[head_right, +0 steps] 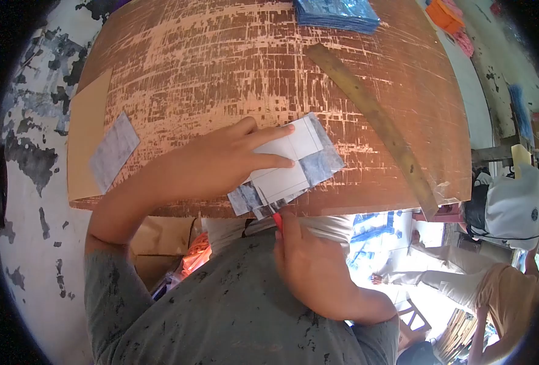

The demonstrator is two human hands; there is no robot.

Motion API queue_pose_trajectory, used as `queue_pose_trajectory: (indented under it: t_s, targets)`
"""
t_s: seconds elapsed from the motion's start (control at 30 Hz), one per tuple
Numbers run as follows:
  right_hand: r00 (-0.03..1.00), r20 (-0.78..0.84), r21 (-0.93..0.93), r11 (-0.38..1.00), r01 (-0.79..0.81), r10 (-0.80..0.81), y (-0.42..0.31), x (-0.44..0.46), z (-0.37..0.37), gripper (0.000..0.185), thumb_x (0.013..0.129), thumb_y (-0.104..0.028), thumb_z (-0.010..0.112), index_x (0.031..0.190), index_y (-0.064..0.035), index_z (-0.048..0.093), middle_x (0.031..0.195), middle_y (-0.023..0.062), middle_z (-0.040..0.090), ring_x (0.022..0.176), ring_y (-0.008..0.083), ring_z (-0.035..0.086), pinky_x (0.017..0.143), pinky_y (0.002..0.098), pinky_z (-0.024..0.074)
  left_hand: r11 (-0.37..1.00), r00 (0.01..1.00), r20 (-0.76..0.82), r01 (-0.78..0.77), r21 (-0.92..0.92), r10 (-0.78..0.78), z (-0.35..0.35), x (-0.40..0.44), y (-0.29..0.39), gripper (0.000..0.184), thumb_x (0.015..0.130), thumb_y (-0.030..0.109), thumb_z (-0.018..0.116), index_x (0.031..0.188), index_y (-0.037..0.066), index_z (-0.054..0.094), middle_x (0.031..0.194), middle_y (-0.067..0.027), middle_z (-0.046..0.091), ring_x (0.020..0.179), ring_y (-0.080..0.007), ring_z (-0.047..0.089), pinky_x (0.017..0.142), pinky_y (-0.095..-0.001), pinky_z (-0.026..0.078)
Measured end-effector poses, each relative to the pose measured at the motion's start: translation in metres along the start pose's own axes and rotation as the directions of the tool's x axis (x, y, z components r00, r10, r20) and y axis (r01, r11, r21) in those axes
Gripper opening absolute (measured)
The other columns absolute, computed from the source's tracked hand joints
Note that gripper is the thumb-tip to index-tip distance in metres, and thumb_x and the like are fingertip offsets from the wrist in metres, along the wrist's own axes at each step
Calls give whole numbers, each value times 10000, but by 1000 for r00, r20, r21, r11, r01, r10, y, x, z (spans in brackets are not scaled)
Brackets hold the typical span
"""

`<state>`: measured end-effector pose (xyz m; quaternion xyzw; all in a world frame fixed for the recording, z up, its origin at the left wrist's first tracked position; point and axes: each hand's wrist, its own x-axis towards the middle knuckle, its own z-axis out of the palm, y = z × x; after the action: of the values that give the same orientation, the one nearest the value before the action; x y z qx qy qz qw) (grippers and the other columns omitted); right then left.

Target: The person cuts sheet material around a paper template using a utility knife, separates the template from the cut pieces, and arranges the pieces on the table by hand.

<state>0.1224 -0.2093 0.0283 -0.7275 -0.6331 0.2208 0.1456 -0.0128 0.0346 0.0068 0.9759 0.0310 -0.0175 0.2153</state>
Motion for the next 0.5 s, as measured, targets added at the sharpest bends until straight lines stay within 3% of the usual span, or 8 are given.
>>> queue_pose_trajectory:
  t_s: [0.37, 0.43, 0.5]
  targets:
    - [996, 50, -80, 994, -68, 72, -19, 14, 13, 618, 1046, -97, 691, 1597, 116, 509, 762, 196, 745, 625, 378, 739, 583, 495, 580, 998, 998, -2, -63, -18, 63, -1, 1, -8, 696, 912, -64, 615, 1552, 191, 713, 1793, -171, 452, 1250, -350, 617, 1068, -434, 567]
    - [993, 92, -95, 994, -60, 69, -17, 14, 14, 747, 1031, -178, 701, 1641, 159, 431, 830, 210, 757, 645, 358, 759, 571, 471, 603, 997, 998, -5, -69, -21, 69, 0, 1, -8, 699, 912, -67, 611, 1556, 186, 711, 1795, -181, 446, 1261, -360, 617, 1077, -439, 564]
    - [992, 97, -88, 994, -69, 78, -19, 15, 14, 754, 1029, -176, 704, 1645, 159, 426, 836, 213, 756, 647, 366, 758, 574, 477, 604, 998, 998, -10, -58, -9, 58, 1, 1, -8, 703, 915, -70, 608, 1563, 184, 704, 1797, -189, 438, 1294, -373, 615, 1102, -444, 559]
